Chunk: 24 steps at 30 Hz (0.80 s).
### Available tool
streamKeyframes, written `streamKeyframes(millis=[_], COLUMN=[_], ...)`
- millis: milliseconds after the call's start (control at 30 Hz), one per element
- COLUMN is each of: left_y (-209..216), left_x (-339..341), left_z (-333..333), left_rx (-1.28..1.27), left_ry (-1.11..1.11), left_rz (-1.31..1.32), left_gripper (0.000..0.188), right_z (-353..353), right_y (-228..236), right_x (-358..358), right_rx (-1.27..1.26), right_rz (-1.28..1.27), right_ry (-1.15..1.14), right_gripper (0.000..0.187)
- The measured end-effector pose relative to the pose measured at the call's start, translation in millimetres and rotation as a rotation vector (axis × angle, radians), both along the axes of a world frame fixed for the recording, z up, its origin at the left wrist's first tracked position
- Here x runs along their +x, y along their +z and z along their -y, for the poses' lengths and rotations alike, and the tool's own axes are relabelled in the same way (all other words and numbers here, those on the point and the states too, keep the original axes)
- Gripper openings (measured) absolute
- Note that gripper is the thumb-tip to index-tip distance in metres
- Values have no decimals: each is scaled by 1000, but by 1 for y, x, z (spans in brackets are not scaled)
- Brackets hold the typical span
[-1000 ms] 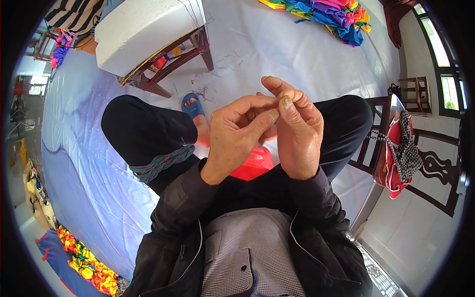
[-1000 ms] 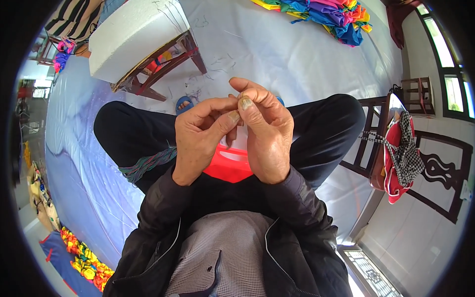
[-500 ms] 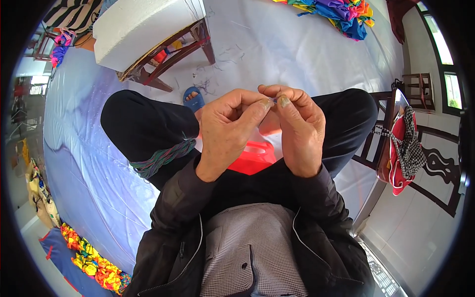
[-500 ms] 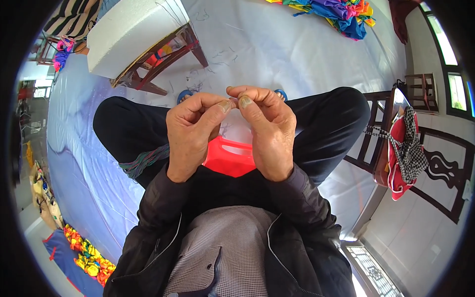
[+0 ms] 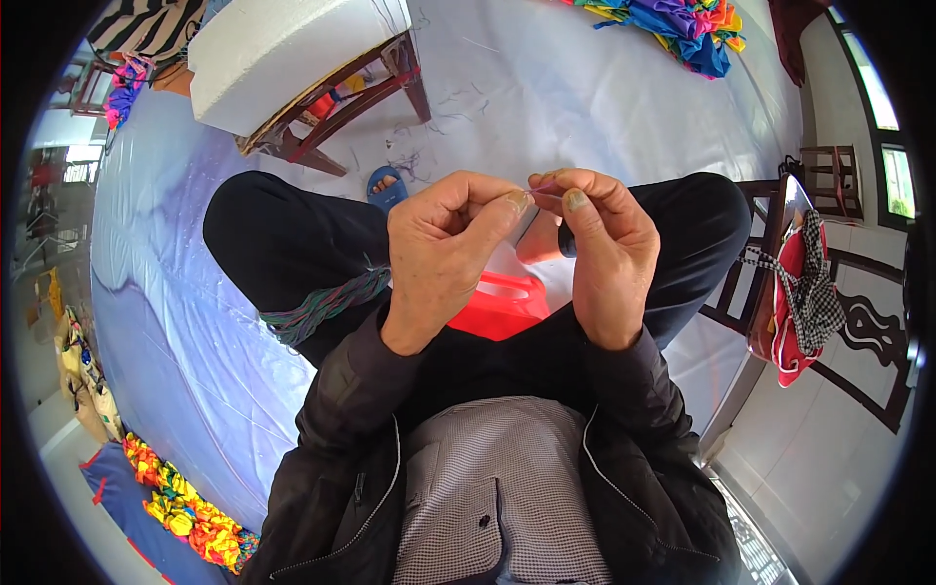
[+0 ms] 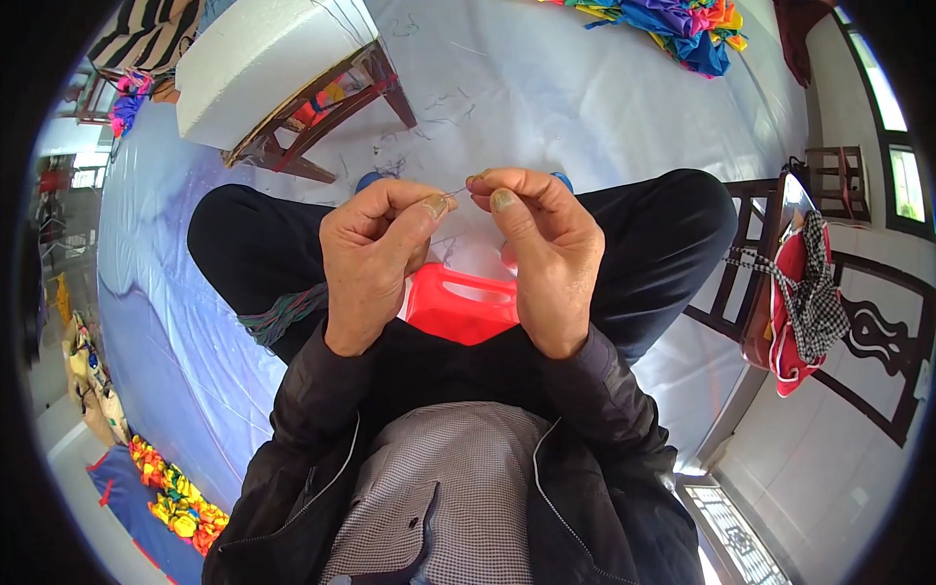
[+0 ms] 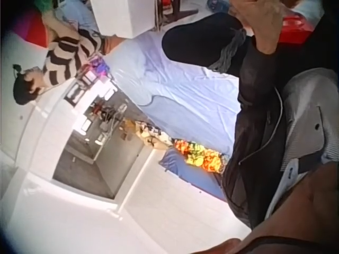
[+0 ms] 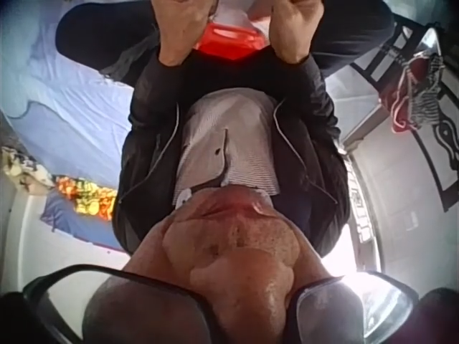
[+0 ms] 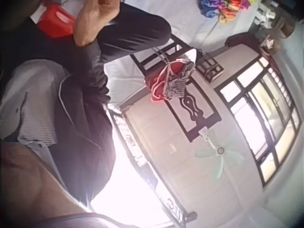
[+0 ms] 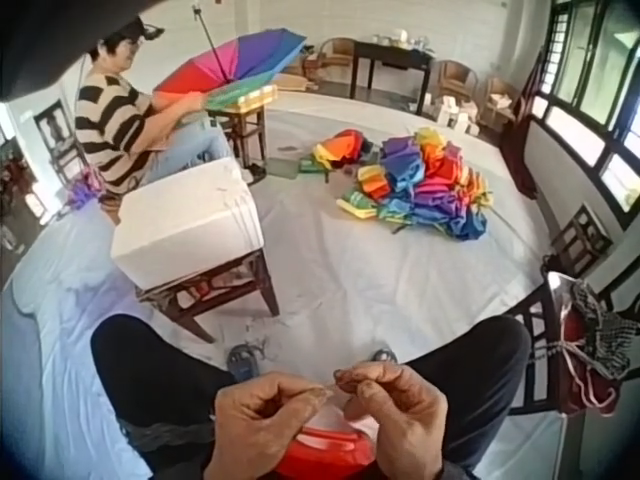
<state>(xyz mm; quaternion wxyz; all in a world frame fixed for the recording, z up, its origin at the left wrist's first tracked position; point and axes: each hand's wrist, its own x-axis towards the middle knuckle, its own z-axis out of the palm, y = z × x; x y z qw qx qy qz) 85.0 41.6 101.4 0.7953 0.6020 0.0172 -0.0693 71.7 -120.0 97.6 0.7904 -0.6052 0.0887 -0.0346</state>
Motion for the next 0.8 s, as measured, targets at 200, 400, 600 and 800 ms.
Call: streamKeyframes(millis=[200, 400, 600, 800], left_y=[3, 1, -2, -4], left_x=[-5, -7, -9, -10], left_z=[1, -2, -3, -2], left_rx=[50, 102, 154, 132], left_ry=[8, 3, 2, -4], left_rz=[33, 84, 96, 89], left_gripper=[8, 8, 9, 8], right_z=[-2, -1, -4, -5], right_y=[-1, -2, 0, 0], right_x=[-2, 0, 1, -1], right_rx=[48, 49, 40, 39], right_rz=[45, 41, 20, 27], right_ry=[66, 103, 102, 105], right_gripper=[14, 13, 12, 11])
